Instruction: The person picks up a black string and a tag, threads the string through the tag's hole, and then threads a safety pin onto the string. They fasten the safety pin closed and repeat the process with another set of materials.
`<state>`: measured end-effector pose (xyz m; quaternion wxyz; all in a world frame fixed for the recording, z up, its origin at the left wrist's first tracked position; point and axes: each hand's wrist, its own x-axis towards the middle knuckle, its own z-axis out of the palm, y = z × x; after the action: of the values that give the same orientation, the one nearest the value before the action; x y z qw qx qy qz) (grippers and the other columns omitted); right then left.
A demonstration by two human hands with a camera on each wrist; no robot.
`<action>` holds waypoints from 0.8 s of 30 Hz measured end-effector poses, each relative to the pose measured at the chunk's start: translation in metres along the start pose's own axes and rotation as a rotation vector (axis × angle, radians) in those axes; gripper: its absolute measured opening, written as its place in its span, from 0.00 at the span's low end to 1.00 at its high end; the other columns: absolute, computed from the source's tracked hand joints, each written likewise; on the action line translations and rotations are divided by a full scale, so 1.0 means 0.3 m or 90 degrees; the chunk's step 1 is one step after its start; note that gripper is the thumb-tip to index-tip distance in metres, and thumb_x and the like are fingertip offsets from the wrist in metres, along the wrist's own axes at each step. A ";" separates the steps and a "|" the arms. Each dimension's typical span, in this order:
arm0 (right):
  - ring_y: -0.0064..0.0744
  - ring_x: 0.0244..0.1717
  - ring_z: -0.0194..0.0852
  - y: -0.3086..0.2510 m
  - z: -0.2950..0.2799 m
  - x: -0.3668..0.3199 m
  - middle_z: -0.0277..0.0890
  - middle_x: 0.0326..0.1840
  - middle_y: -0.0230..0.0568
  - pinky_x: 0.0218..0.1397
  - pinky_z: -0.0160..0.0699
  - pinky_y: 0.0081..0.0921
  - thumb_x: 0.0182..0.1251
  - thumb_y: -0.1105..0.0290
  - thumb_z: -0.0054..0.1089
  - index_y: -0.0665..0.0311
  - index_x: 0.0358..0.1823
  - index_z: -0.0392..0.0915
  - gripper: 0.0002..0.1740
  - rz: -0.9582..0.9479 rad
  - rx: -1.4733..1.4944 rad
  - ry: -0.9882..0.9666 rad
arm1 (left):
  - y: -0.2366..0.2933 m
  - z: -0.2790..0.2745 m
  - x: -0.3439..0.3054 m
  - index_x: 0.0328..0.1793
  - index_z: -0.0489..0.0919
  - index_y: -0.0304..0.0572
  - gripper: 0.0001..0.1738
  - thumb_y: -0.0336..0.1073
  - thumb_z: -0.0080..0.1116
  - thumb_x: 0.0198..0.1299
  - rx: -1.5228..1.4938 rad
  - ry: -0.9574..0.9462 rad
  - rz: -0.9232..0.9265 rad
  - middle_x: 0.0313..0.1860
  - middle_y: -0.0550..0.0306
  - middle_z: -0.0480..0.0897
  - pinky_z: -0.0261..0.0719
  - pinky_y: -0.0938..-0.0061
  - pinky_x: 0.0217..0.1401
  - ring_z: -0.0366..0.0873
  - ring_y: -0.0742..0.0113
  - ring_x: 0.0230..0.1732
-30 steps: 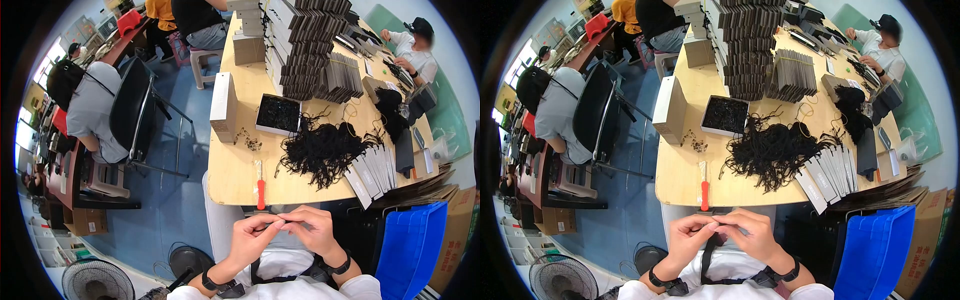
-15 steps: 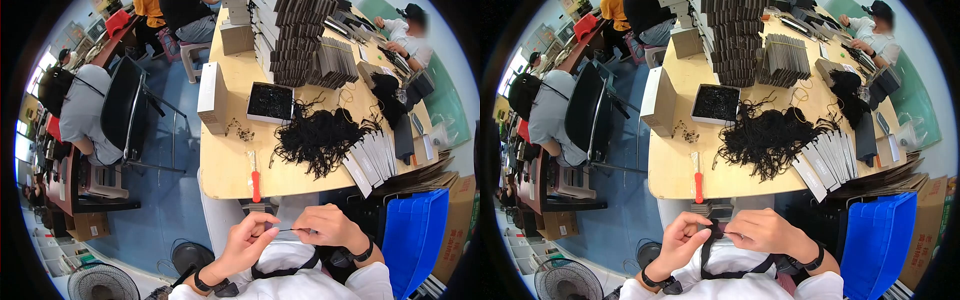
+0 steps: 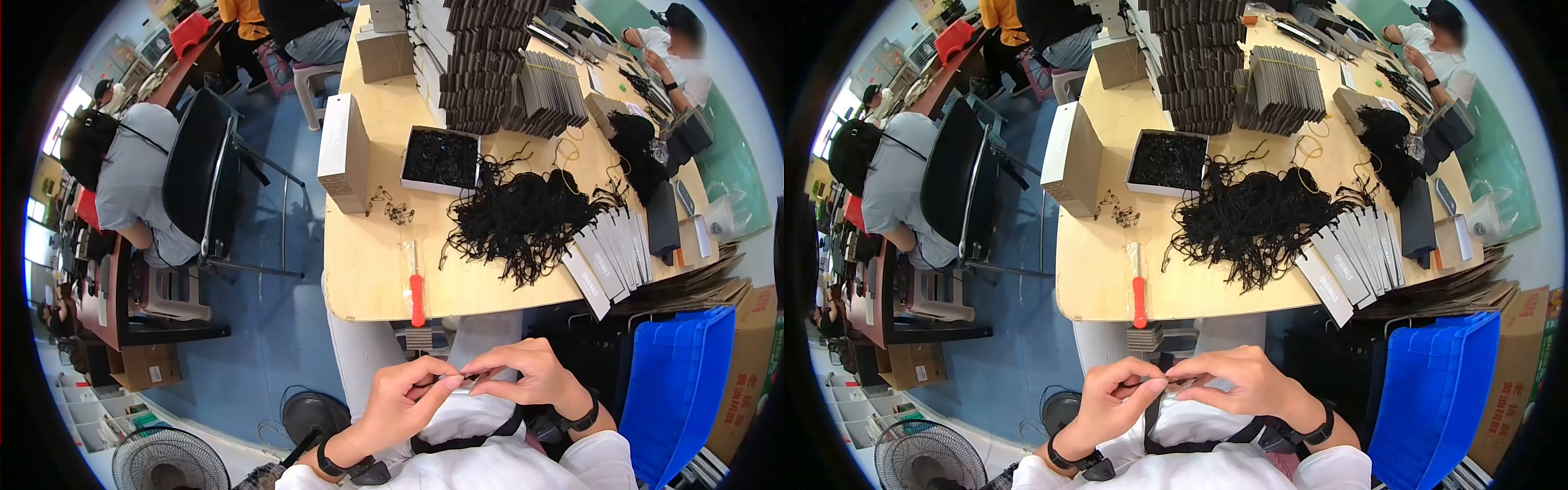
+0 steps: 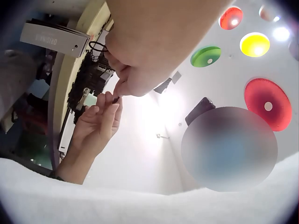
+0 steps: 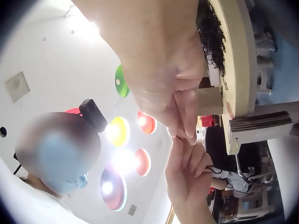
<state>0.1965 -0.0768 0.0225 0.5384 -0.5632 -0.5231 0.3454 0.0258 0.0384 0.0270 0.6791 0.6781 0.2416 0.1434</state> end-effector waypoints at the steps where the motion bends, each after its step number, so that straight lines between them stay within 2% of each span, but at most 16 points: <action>1: 0.34 0.30 0.84 0.007 -0.004 -0.001 0.84 0.33 0.41 0.33 0.82 0.22 0.54 0.75 0.69 0.65 0.39 0.83 0.11 -0.011 -0.022 -0.011 | 0.000 0.003 0.000 0.38 0.80 0.34 0.03 0.27 0.61 0.61 0.000 -0.001 -0.001 0.22 0.67 0.76 0.51 0.88 0.19 0.58 0.88 0.20; 4: 0.33 0.30 0.84 0.017 0.004 0.001 0.84 0.33 0.41 0.32 0.81 0.21 0.53 0.76 0.69 0.65 0.39 0.83 0.10 -0.036 -0.055 -0.007 | -0.004 0.010 -0.002 0.38 0.80 0.34 0.03 0.27 0.60 0.61 -0.012 0.016 -0.004 0.21 0.68 0.75 0.51 0.88 0.20 0.59 0.88 0.20; 7: 0.33 0.28 0.83 0.017 0.003 0.005 0.83 0.32 0.40 0.30 0.80 0.21 0.53 0.76 0.69 0.65 0.37 0.83 0.09 -0.057 -0.109 0.009 | -0.012 -0.002 -0.004 0.39 0.80 0.34 0.03 0.26 0.60 0.60 0.004 0.001 -0.041 0.22 0.65 0.77 0.55 0.87 0.21 0.62 0.86 0.20; 9: 0.33 0.27 0.83 0.012 -0.003 0.004 0.83 0.32 0.40 0.29 0.80 0.20 0.53 0.77 0.69 0.65 0.36 0.83 0.08 -0.064 -0.149 0.009 | -0.002 -0.016 -0.002 0.42 0.81 0.33 0.05 0.23 0.58 0.60 0.156 0.024 0.055 0.27 0.59 0.81 0.67 0.84 0.25 0.73 0.79 0.23; 10: 0.33 0.26 0.82 0.008 -0.007 0.004 0.83 0.31 0.40 0.28 0.79 0.20 0.53 0.77 0.68 0.66 0.35 0.82 0.07 -0.048 -0.158 0.012 | 0.002 -0.026 -0.006 0.42 0.81 0.33 0.05 0.23 0.58 0.60 0.156 0.026 0.055 0.27 0.59 0.81 0.67 0.84 0.25 0.73 0.79 0.23; 12: 0.33 0.26 0.82 0.004 -0.015 0.002 0.83 0.31 0.40 0.28 0.79 0.20 0.53 0.78 0.68 0.66 0.34 0.82 0.06 -0.035 -0.167 0.012 | 0.008 -0.049 -0.023 0.48 0.81 0.37 0.11 0.21 0.55 0.61 0.157 0.023 0.040 0.40 0.53 0.83 0.79 0.79 0.37 0.83 0.67 0.34; 13: 0.32 0.25 0.82 0.004 -0.019 0.001 0.82 0.30 0.40 0.28 0.79 0.21 0.53 0.78 0.68 0.66 0.33 0.82 0.06 -0.023 -0.168 0.010 | 0.007 -0.064 -0.033 0.51 0.80 0.36 0.13 0.20 0.53 0.61 0.165 0.013 0.011 0.41 0.52 0.83 0.81 0.76 0.43 0.85 0.64 0.41; 17: 0.32 0.24 0.81 0.006 -0.037 -0.004 0.81 0.28 0.40 0.27 0.79 0.21 0.52 0.78 0.68 0.66 0.33 0.81 0.06 -0.007 -0.189 -0.012 | -0.071 -0.104 -0.068 0.52 0.79 0.33 0.14 0.20 0.55 0.60 0.193 0.056 0.054 0.43 0.51 0.84 0.81 0.78 0.42 0.85 0.66 0.43; 19: 0.33 0.23 0.81 0.014 -0.037 -0.009 0.81 0.27 0.39 0.27 0.79 0.21 0.53 0.77 0.68 0.66 0.32 0.81 0.06 0.005 -0.181 -0.015 | -0.086 -0.118 -0.086 0.52 0.79 0.33 0.13 0.22 0.57 0.60 0.088 0.055 -0.046 0.44 0.50 0.83 0.81 0.78 0.45 0.84 0.66 0.43; 20: 0.33 0.23 0.81 0.019 -0.033 -0.009 0.81 0.26 0.39 0.27 0.79 0.21 0.53 0.77 0.68 0.66 0.32 0.81 0.06 0.018 -0.175 -0.014 | -0.095 -0.119 -0.091 0.52 0.79 0.33 0.13 0.22 0.57 0.60 0.090 0.059 -0.047 0.44 0.50 0.83 0.81 0.78 0.45 0.84 0.66 0.43; 22: 0.33 0.23 0.81 0.027 -0.029 -0.008 0.81 0.26 0.39 0.27 0.78 0.22 0.54 0.76 0.67 0.66 0.32 0.80 0.05 0.019 -0.173 -0.042 | -0.114 -0.115 -0.092 0.50 0.78 0.34 0.10 0.27 0.57 0.63 -0.082 0.104 -0.024 0.37 0.55 0.81 0.78 0.80 0.38 0.81 0.70 0.34; 23: 0.33 0.23 0.80 0.029 -0.031 -0.012 0.81 0.26 0.39 0.26 0.78 0.22 0.55 0.75 0.67 0.65 0.32 0.80 0.05 0.024 -0.175 -0.065 | -0.121 -0.117 -0.090 0.50 0.78 0.34 0.10 0.27 0.57 0.63 -0.084 0.103 -0.023 0.37 0.55 0.81 0.78 0.80 0.38 0.81 0.70 0.34; 24: 0.33 0.23 0.80 0.031 -0.031 -0.015 0.81 0.26 0.39 0.26 0.78 0.22 0.55 0.75 0.67 0.65 0.32 0.80 0.05 0.026 -0.176 -0.065 | -0.127 -0.126 -0.091 0.50 0.76 0.35 0.09 0.29 0.56 0.65 -0.424 0.025 -0.088 0.33 0.58 0.78 0.73 0.82 0.34 0.75 0.74 0.29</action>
<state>0.2065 -0.0821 0.0143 0.4216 -0.6241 -0.5808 0.3088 -0.0219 0.0548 -0.0058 0.8664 0.3986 0.2400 0.1812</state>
